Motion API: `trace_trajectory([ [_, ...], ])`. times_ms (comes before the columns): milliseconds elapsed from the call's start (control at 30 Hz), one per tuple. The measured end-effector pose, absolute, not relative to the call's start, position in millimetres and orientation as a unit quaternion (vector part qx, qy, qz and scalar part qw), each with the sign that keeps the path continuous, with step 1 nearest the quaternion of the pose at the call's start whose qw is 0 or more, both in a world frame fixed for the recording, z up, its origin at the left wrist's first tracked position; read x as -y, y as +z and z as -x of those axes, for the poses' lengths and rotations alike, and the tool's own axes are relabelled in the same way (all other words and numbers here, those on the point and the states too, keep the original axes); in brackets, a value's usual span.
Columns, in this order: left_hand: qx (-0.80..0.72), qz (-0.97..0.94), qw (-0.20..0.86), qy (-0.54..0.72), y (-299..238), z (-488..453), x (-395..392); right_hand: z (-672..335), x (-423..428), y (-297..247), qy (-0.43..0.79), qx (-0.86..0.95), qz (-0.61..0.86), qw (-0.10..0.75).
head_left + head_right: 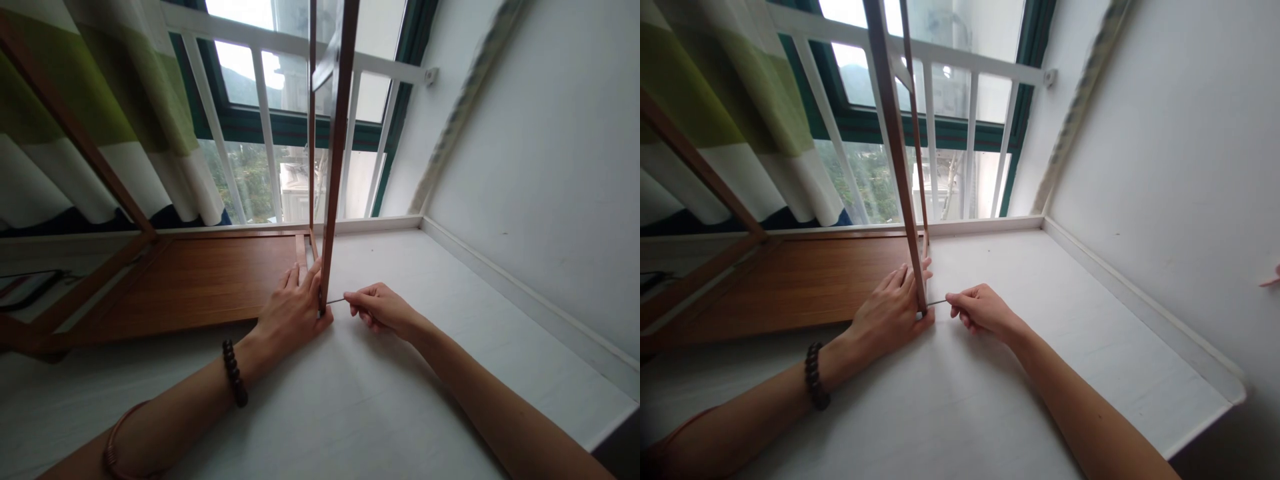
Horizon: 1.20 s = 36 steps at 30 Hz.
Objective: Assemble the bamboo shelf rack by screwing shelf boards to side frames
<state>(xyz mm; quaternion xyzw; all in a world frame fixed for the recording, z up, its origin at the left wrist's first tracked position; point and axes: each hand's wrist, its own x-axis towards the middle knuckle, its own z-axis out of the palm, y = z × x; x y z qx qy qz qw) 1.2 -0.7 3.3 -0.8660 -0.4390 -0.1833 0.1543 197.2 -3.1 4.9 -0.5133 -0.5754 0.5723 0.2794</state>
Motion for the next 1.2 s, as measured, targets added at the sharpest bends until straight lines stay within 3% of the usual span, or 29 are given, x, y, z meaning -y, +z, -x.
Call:
trace_trajectory([
  [200,0.441,0.867,0.146,-0.180,3.6,-1.0,0.0,-201.3,-2.0,2.0,0.538,0.630,0.436,0.352],
  [433,0.442,0.865,0.139,-0.193,5.3,-1.7,1.7,-217.8,-12.5,-5.4,0.610,0.638,0.341,0.323],
  [733,0.443,0.865,0.142,-0.190,4.2,-1.3,0.4,-200.8,-4.1,-0.2,0.512,0.659,0.437,0.335],
  [933,0.440,0.867,0.138,-0.188,6.4,-1.5,1.7,-190.5,0.8,1.6,0.480,0.645,0.526,0.277],
  [1200,0.438,0.870,0.127,-0.189,5.3,-1.7,2.1,-184.6,6.0,-4.0,0.378,0.691,0.524,0.326],
])
